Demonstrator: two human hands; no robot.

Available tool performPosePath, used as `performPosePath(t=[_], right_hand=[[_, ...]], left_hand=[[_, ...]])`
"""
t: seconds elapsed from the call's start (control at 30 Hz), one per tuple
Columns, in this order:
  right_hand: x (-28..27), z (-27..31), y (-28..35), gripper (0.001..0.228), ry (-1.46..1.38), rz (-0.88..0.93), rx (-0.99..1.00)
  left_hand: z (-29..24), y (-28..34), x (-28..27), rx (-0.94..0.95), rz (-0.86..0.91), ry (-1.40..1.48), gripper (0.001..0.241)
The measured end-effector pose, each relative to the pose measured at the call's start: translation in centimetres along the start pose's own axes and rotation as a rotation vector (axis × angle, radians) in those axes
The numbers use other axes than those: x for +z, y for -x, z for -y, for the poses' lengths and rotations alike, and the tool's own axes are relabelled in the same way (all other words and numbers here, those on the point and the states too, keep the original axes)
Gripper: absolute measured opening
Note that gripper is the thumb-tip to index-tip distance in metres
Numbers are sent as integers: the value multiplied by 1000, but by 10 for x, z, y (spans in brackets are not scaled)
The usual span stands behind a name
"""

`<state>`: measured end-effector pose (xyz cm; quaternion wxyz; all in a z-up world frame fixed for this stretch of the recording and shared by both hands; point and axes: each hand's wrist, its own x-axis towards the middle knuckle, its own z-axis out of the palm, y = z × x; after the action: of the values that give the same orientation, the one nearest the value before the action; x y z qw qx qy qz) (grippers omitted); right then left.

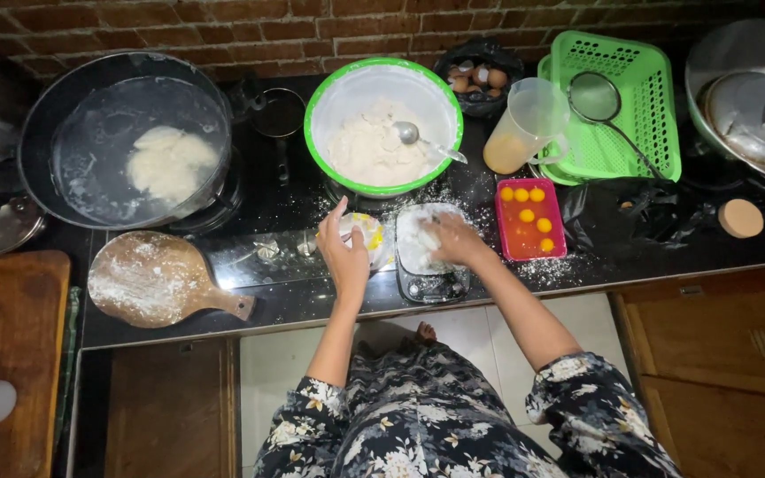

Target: Shaping dough into small balls, coating them in flour, and placing them into a pot of boiling water on a stove.

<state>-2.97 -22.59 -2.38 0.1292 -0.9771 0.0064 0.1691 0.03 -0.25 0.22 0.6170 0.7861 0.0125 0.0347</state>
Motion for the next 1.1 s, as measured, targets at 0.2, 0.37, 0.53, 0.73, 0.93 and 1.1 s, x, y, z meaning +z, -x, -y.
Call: performPosePath(t=[0.2,0.37,0.53,0.73,0.93,1.1], right_hand=[[113,-80,-58,56,-60,-204,-118],[115,-78,-54,61,-192,-463,-40],[92,-47,-25,50,-129,-509,-188],[78,-24,-20,61,-176,-504,-72],[114,-39,-43,47,93,-404,14],[56,-38,-8,52,-1139,-293,367]], left_hand=[[-5,-1,3,-12,29,18,57],[-4,-1,4,3,14,2,57],[-4,0,4,1,18,0,58],[-11,2,8,-2,25,1,57],[-22,23,22,-72,109,69,59],[19,46,68,47,340,161,49]])
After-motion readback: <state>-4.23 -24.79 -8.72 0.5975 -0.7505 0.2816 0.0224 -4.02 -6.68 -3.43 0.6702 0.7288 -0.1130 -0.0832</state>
